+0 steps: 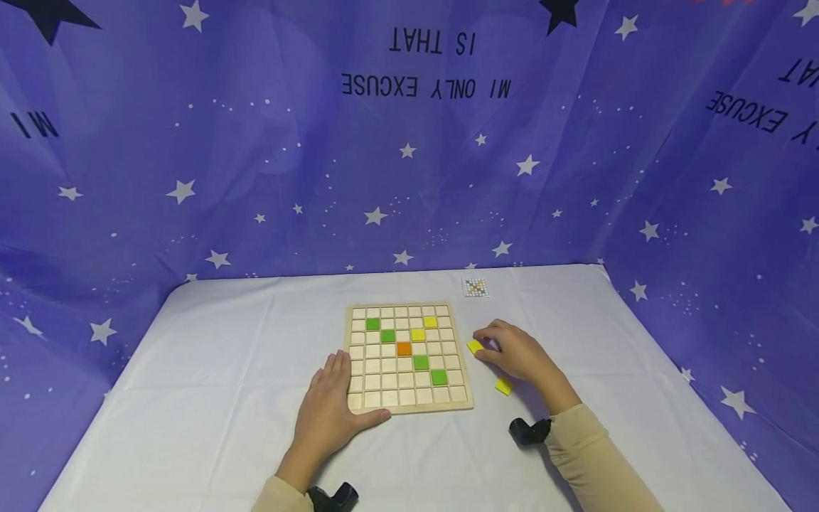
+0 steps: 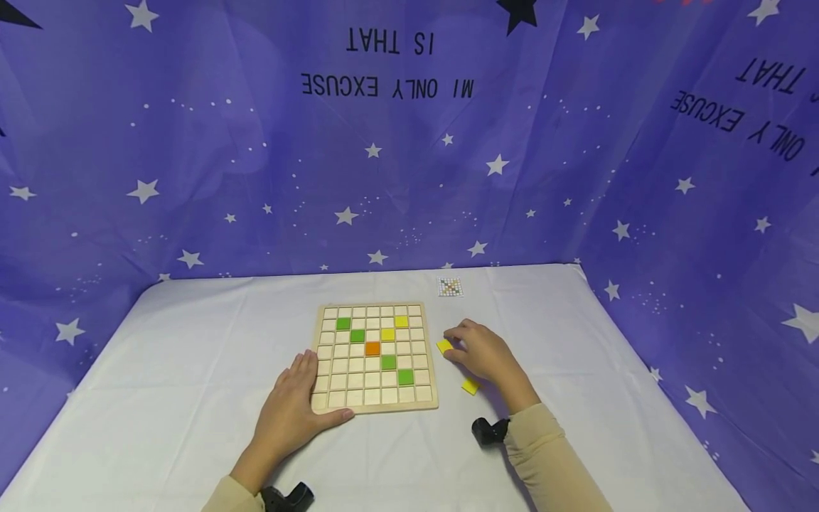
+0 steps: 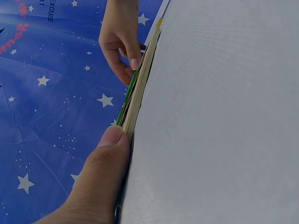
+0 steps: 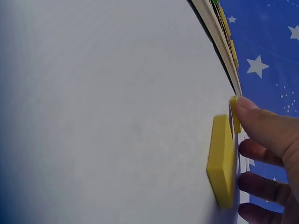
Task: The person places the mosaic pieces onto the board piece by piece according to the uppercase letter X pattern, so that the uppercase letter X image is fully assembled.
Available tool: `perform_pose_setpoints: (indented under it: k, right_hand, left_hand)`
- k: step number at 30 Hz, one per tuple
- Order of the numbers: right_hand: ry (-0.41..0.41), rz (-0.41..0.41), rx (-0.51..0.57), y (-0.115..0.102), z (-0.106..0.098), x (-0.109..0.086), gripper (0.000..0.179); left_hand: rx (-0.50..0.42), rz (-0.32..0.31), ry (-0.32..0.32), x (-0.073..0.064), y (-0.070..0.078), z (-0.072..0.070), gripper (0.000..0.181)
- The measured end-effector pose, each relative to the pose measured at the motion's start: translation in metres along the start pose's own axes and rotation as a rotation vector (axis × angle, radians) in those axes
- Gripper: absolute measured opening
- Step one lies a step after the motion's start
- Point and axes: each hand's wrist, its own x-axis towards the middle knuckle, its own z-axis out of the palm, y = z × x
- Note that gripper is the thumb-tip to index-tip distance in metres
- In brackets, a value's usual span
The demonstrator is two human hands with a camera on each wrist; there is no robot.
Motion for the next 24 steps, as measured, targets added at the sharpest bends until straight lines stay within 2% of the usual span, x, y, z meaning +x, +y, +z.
perform_pose_setpoints:
  k: [8, 15, 20, 24]
  right_hand:
    - [0.001, -0.051, -0.010, 0.002, 0.002, -0.003, 0.031]
    - [0.067, -0.080, -0.113, 0.000, 0.004, -0.002, 0.026]
    - [0.060, -0.051, -0.060, -0.009, 0.006, 0.001, 0.032]
    - [0.063, -0.073, -0.024, -0.025, 0.007, 0.004, 0.033]
  left_hand:
    - [-0.009, 0.001, 0.007, 0.000, -0.001, 0.000, 0.135]
    - [-0.009, -0.009, -0.007, 0.001, -0.001, 0.001, 0.136]
    - [-0.014, -0.013, -0.011, 0.001, -0.001, 0.001, 0.136]
    - [-0.022, -0.002, 0.009, 0.000, 0.000, 0.001, 0.135]
